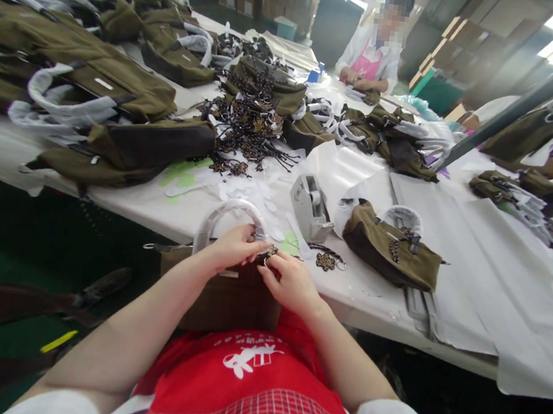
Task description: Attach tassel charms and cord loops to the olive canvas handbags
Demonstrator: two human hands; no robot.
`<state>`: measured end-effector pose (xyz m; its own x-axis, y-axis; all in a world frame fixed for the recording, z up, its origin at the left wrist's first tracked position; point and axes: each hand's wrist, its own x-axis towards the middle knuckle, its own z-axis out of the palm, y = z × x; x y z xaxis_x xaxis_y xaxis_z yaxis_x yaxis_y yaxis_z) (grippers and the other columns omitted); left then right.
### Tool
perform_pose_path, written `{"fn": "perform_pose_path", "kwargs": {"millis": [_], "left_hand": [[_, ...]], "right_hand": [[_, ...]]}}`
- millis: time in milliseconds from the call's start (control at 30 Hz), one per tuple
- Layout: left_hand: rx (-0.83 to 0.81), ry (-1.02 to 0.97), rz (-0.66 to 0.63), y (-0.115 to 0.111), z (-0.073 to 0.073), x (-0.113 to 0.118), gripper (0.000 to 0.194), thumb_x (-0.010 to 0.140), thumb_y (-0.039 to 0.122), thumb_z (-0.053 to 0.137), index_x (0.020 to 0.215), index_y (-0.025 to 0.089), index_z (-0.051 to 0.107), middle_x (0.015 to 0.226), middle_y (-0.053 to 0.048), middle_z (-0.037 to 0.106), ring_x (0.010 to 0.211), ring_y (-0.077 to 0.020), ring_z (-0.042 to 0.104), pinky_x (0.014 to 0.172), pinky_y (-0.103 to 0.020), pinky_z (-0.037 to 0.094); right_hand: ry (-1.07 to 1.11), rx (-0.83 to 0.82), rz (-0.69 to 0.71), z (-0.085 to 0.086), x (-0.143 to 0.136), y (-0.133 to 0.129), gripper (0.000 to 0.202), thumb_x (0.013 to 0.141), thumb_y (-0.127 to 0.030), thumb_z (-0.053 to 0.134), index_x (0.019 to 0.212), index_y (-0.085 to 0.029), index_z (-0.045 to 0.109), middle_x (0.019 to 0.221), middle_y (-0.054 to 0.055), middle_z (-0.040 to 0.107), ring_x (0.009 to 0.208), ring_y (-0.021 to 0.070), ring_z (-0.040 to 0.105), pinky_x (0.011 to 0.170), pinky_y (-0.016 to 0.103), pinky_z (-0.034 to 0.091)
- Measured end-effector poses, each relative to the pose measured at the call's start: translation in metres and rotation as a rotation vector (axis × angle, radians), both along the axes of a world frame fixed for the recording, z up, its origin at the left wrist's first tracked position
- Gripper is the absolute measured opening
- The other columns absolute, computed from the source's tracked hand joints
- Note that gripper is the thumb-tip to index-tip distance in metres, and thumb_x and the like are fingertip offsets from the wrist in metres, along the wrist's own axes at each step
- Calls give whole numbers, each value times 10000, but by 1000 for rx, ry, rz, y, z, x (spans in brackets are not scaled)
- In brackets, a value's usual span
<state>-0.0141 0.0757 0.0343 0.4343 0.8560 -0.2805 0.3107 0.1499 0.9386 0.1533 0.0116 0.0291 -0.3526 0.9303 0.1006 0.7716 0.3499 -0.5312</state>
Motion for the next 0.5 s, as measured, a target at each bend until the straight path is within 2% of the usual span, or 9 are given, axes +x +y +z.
{"fn": "perform_pose_path", "kwargs": {"millis": [100, 267, 367, 500], "left_hand": [[27, -36, 30, -5, -3, 3, 253, 797, 408, 609, 828, 193, 480, 429, 84, 506, 331, -93, 438, 358, -190, 319], [156, 17, 80, -11, -12, 7, 232, 805, 405, 586, 799, 193, 493, 427, 78, 499, 355, -107, 463, 378, -210, 325], [174, 36, 95, -10, -15, 5, 235, 802, 404, 593, 772, 192, 496, 445, 66, 515, 388, -113, 490, 401, -216, 334], [77, -46, 38, -7, -12, 2, 246, 796, 414, 603, 820, 187, 512, 438, 80, 490, 376, -100, 446, 397, -207, 321]], "right_hand": [[1, -61, -44, 0, -3, -2, 242, 957, -298, 540, 743, -206, 601, 755, 23, 618, 716, 165, 543, 657, 275, 359], [-33, 15, -23, -8, -9, -8, 243, 985, -254, 478, 781, -206, 601, 819, 31, 601, 756, 164, 542, 677, 273, 367], [-103, 31, 56, -9, -7, -8, 259, 997, -285, 469, 796, -201, 610, 824, 34, 585, 744, 164, 536, 679, 278, 371], [-116, 6, 169, 0, 2, -4, 215, 994, -320, 492, 899, -210, 651, 889, 48, 614, 790, 173, 563, 703, 283, 392]]}}
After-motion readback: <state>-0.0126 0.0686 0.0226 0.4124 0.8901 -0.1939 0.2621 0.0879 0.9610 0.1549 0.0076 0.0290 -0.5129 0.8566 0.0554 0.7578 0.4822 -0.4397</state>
